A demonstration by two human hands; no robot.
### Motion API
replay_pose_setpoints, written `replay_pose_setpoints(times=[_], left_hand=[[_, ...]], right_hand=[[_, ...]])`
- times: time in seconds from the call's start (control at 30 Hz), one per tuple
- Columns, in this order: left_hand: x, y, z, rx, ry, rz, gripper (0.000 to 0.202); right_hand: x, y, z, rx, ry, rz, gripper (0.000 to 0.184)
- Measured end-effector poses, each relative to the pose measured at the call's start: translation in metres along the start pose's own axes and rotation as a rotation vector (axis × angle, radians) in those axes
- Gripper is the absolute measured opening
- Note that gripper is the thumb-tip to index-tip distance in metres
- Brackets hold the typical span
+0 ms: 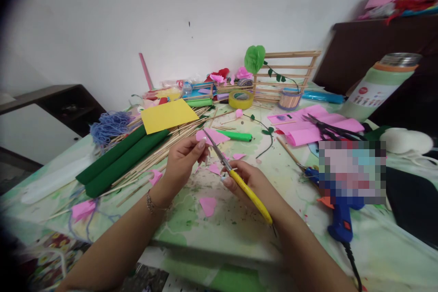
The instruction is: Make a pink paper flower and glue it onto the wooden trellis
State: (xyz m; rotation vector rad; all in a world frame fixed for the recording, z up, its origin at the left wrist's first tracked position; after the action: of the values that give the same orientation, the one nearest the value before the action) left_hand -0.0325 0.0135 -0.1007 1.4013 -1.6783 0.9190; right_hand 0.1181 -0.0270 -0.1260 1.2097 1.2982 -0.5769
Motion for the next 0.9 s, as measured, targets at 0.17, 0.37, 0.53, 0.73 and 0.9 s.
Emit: replay_pose_setpoints(times=[0.17,0.37,0.53,0.73,0.9], left_hand=[[0.001,-0.001,0.001,-0.005,0.013,-0.023,0.031],[-0.013,0.0,-0.001,-0.08,0.133,-0.136,0.027],[-0.032,0.012,-0.009,-0.073,0.262,-0.295,0.024],[-0.059,0.039,-0.018,0.087,0.329,-0.373,0.023],[-0.084,0.042,-0.013,0.034,0.427,-0.492,0.027]], right_hand=[[0.004,0.001,0.001,0.026,-0.048,-0.023,0.048],[0.008,0.006,0.003,0.108,-0.02,-0.109,0.046],[0.014,0.012,0.005,0.18,-0.07,-0.196,0.05],[0.02,0.02,0.006,0.342,-0.112,-0.345,0.043],[0.023,0.024,0.005,0.384,-0.111,-0.395,0.04]])
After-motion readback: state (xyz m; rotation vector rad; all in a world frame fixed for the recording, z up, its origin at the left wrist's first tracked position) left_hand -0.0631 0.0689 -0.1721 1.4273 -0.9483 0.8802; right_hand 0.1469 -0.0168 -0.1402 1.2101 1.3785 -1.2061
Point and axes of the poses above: each hand's wrist, its own z-axis away from the middle knuckle, its own y-axis out of the back of the hand, x = y × z, the point moved 7 cm from there along -z, towards the middle knuckle, and after that the axes turned 2 degrees about -y, right-handed, at the moved point
